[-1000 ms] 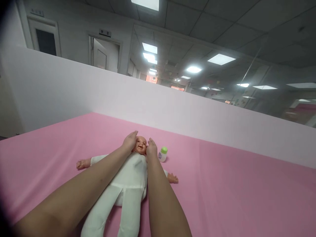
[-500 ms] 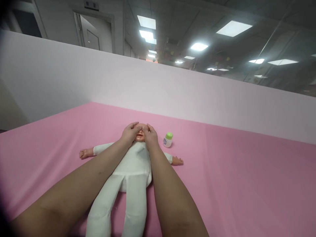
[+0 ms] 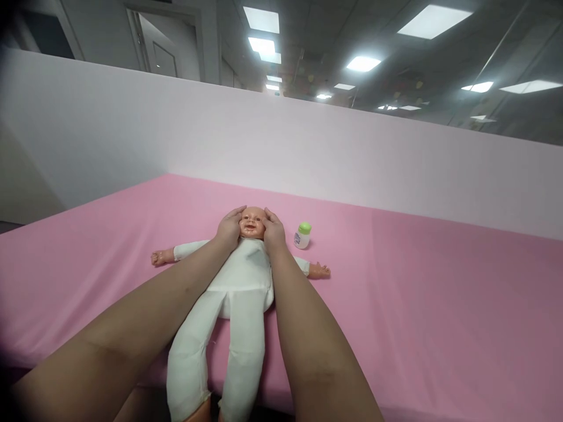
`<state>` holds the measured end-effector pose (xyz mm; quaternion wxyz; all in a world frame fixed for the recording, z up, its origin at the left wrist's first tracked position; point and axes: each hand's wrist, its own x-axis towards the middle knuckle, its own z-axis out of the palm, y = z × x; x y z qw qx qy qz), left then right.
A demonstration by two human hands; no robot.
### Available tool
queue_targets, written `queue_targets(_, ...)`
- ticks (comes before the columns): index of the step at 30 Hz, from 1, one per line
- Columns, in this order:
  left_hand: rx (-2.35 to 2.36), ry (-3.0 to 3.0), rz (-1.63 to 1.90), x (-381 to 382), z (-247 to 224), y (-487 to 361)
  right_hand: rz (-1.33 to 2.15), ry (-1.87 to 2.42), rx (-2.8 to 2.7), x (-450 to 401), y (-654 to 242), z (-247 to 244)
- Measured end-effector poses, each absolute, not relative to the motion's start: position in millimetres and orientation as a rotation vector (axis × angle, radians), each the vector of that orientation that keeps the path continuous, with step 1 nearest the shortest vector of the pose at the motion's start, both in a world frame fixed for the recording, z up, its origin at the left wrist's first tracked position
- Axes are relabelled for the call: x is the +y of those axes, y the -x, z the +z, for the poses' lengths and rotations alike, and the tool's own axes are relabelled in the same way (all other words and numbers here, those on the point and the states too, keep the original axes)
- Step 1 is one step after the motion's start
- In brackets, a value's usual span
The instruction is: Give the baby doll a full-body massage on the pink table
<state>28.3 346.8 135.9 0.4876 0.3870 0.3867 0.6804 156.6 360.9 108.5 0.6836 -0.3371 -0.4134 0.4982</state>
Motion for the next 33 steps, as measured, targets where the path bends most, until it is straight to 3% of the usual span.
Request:
queue_targets(11,0.989,-1.140,1.630,346.2,134.4,-29.5,0.866,0.893,-1.065,351.5,-156.4,117.6)
queue_targets(29,0.910,-0.869,1.612,350.4,139.8,-30.2,1.137,0.773,-0.873,356.5,-158.4,115.7)
queue_targets(33,0.921,-0.955,1.618,344.9,140.9,-30.1,1.024,0.814,-0.982,351.5,-157.9,117.3)
